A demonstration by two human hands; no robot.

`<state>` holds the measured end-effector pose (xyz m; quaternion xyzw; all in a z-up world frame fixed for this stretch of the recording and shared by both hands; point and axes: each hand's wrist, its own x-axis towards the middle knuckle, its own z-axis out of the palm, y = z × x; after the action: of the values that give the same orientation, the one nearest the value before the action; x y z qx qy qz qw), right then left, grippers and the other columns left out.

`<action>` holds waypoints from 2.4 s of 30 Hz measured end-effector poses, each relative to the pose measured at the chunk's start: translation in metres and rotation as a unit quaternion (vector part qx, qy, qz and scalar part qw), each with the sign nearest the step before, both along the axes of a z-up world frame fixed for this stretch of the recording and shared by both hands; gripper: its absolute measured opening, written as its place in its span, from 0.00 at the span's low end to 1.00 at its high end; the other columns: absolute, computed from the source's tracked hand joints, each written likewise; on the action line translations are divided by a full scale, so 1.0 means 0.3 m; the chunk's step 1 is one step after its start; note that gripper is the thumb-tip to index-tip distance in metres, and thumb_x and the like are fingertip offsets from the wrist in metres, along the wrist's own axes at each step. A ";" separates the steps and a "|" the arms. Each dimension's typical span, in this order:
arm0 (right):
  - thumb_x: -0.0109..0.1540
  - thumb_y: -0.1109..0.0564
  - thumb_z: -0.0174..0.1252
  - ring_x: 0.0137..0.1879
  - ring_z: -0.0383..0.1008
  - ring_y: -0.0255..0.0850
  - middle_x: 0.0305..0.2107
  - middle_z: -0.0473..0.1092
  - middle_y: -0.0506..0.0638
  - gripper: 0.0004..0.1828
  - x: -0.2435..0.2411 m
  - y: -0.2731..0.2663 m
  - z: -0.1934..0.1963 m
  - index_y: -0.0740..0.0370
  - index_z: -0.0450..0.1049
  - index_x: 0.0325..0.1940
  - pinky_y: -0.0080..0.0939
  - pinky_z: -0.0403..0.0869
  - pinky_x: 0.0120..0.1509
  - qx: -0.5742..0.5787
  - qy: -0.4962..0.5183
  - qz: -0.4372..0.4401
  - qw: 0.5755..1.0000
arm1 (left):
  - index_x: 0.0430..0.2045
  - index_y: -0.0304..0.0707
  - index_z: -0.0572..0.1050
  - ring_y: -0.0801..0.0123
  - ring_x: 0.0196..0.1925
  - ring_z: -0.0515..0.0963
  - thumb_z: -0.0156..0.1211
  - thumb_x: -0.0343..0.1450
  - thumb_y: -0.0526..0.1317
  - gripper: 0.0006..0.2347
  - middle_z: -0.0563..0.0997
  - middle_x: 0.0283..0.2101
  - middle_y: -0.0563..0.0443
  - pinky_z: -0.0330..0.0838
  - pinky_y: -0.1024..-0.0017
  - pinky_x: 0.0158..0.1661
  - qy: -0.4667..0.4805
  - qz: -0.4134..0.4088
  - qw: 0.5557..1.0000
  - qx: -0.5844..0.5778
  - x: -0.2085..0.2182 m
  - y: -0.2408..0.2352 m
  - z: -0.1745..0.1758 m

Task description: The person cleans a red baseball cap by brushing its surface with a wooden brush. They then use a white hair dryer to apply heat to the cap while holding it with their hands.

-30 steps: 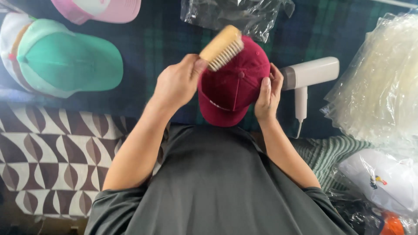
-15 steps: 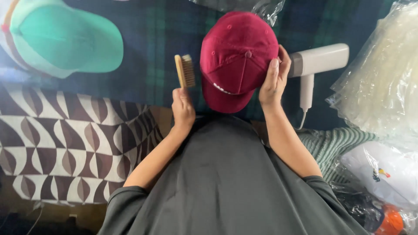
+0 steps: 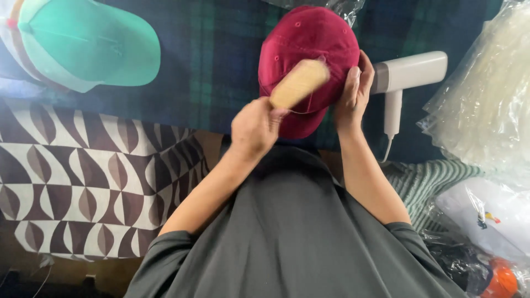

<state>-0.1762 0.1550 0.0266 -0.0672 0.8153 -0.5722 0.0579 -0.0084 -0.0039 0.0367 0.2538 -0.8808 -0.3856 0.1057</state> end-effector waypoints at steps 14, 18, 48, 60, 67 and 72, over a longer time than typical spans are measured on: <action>0.63 0.53 0.68 0.59 0.74 0.63 0.55 0.70 0.66 0.32 0.320 -0.054 0.216 0.75 0.66 0.64 0.57 0.75 0.60 -0.017 0.204 0.339 0.918 | 0.42 0.37 0.69 0.69 0.33 0.82 0.48 0.80 0.38 0.04 0.80 0.28 0.48 0.77 0.69 0.36 0.229 0.055 0.830 0.506 0.089 0.112 0.007; 0.67 0.56 0.62 0.60 0.75 0.61 0.56 0.70 0.65 0.29 0.344 -0.027 0.209 0.69 0.61 0.69 0.56 0.75 0.58 -0.033 0.045 0.332 0.941 | 0.38 0.36 0.74 0.67 0.45 0.80 0.57 0.78 0.37 0.04 0.79 0.38 0.45 0.73 0.67 0.49 0.216 0.024 0.833 0.509 0.074 0.076 0.036; 0.68 0.37 0.56 0.35 0.78 0.46 0.27 0.73 0.47 0.17 0.223 0.356 -0.104 0.49 0.76 0.44 0.44 0.77 0.38 0.290 0.220 0.368 0.856 | 0.41 0.41 0.81 0.55 0.34 0.86 0.60 0.71 0.52 0.15 0.84 0.33 0.47 0.84 0.58 0.39 0.061 0.160 0.575 0.800 0.073 -0.034 -0.452; 0.69 0.27 0.44 0.32 0.72 0.44 0.23 0.64 0.45 0.27 0.239 0.502 -0.345 0.48 0.72 0.37 0.44 0.74 0.39 0.315 0.315 0.244 0.861 | 0.41 0.42 0.78 0.56 0.37 0.87 0.57 0.76 0.40 0.05 0.84 0.36 0.45 0.84 0.60 0.39 0.075 0.168 0.652 0.735 0.065 -0.001 -0.449; 0.66 0.40 0.64 0.28 0.70 0.47 0.22 0.65 0.47 0.17 0.229 0.370 -0.015 0.54 0.76 0.37 0.45 0.71 0.36 0.187 0.310 0.260 0.895 | 0.39 0.42 0.77 0.57 0.33 0.86 0.57 0.76 0.40 0.05 0.84 0.32 0.45 0.83 0.63 0.33 0.065 0.186 0.669 0.717 0.060 0.007 -0.446; 0.66 0.41 0.61 0.32 0.69 0.46 0.26 0.63 0.46 0.13 0.130 0.203 -0.030 0.50 0.75 0.37 0.44 0.71 0.38 0.220 0.425 0.311 0.821 | 0.39 0.40 0.77 0.59 0.33 0.87 0.58 0.76 0.39 0.05 0.84 0.32 0.45 0.84 0.64 0.32 0.072 0.175 0.675 0.713 0.090 -0.014 -0.524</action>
<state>-0.1370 0.2160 0.0177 -0.5390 0.7990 -0.2443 -0.1067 0.0185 -0.0080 -0.1205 0.3733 -0.2671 -0.8882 0.0208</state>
